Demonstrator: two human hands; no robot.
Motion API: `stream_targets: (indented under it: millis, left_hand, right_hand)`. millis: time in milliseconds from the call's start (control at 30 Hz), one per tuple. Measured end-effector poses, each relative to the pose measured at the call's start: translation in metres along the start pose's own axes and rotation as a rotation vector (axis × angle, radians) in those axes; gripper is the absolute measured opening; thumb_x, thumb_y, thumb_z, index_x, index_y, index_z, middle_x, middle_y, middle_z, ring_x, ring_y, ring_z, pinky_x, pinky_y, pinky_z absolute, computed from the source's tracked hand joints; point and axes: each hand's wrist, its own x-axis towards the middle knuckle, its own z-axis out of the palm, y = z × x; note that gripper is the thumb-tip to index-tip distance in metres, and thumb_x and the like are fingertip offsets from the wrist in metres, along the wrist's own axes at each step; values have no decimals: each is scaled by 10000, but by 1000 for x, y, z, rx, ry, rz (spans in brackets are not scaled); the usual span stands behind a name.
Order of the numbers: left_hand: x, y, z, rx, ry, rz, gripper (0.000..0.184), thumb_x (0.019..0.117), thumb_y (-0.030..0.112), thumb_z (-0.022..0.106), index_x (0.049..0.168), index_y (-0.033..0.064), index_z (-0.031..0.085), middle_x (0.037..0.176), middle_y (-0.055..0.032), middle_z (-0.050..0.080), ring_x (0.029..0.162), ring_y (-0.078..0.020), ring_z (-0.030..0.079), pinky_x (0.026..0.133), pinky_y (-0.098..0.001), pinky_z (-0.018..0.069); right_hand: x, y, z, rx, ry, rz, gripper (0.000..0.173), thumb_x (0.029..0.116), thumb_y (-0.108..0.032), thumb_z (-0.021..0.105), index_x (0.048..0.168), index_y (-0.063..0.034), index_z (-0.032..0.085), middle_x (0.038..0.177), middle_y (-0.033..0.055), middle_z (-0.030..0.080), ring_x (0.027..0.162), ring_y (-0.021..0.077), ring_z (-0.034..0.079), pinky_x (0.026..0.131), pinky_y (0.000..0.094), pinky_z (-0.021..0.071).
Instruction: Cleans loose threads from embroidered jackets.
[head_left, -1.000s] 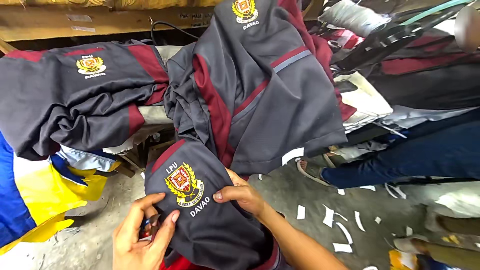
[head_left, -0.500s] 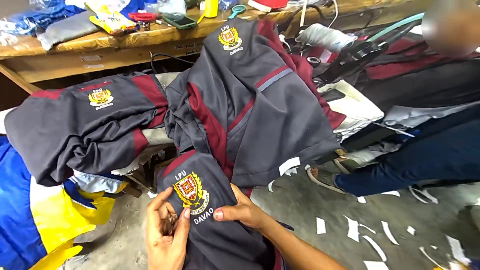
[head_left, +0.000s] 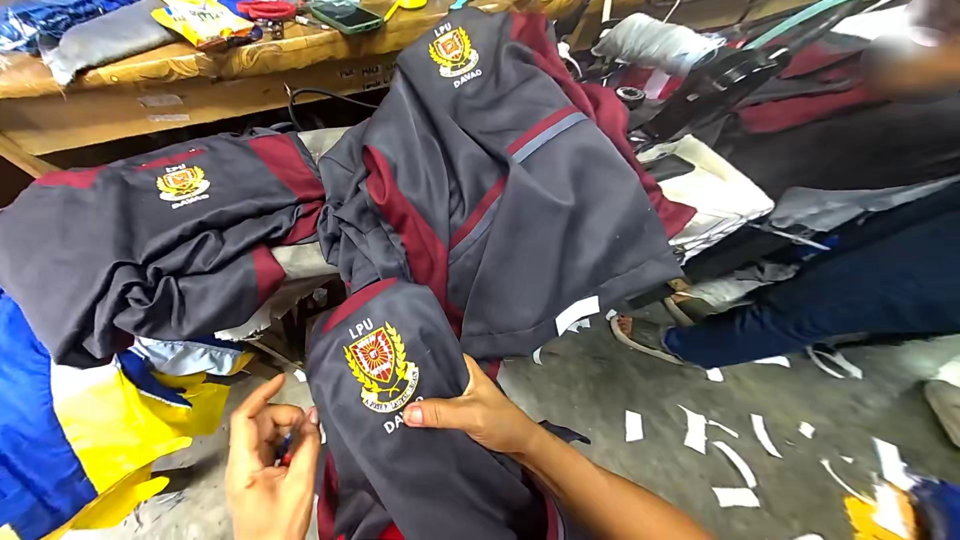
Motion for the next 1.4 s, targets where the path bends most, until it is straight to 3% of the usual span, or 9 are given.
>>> stream_targets:
  millis: [100,233,300,500,633,733,833,1100,1400]
  left_hand:
    - [-3,10,-16,38,3,-7,569,903,104,707,1341,-132,430,921,13,662,719,8,588,626,-141,503]
    - [-6,39,-25,-46,-165,27,295,1016,238,645,1296,149,643,1026,97,691,876,21,636,766,-155,539]
    - [-6,52,-19,-144,-269,17,292,1007,236,666,1295,187,663,1040,86,695,897,-1,650,784,-172,558]
    - [-13,38,6,-282,-301,-38,311,967,136,701,1263,58,649,1035,14,705,908,-59,672,829,-216,583]
    - [-21,34,3,-133,-277,15,415,968,244,719,1331,73,614,1100,1,689,961,-49,647,837,-203,556]
    - [-19,40,-3,65,-260,98,341,987,227,689,1270,37,669,1089,-60,678,955,-39,637,812,-165,545]
    - [-18,42,-5,142,-259,109,373,943,217,748,1226,-14,676,1013,-81,710,878,-21,649,794,-158,548]
    - [-19,39,-4,163,-303,117,266,934,229,761,1096,19,756,1006,-68,732,940,-47,671,826,-175,553]
    - [-20,37,-4,166,-311,83,266,927,235,770,1075,14,759,988,-65,741,917,-39,677,818,-168,554]
  right_hand:
    - [-1,2,0,-40,-2,-21,439,787,100,770,1180,-34,630,1067,-7,748,996,75,716,932,283,600]
    - [-1,1,3,-118,-6,-21,428,794,71,781,1178,-41,628,1063,-34,745,994,44,708,928,254,595]
    - [-1,1,5,-142,-13,-15,432,793,57,788,1182,-46,630,1062,-46,743,993,32,705,925,242,592]
    - [0,0,1,23,-35,-40,424,793,107,744,1172,-48,632,1057,-11,752,984,77,719,923,289,603]
    - [-2,2,-3,41,-52,-31,423,802,120,731,1178,-45,630,1067,-12,749,995,74,715,934,287,597]
    - [-7,1,-3,-24,-58,-29,435,797,104,746,1180,-59,623,1067,-37,745,994,52,710,928,270,597]
    - [-8,-1,-3,-24,-76,-28,429,792,104,748,1164,-76,634,1056,-50,748,984,43,711,916,263,599]
    - [-7,1,-5,5,-56,15,409,779,128,731,1130,-61,644,1024,-30,752,953,56,718,897,271,605]
    - [-5,6,-5,33,-68,21,435,771,144,728,1149,-55,644,1047,-20,753,978,63,716,918,279,600]
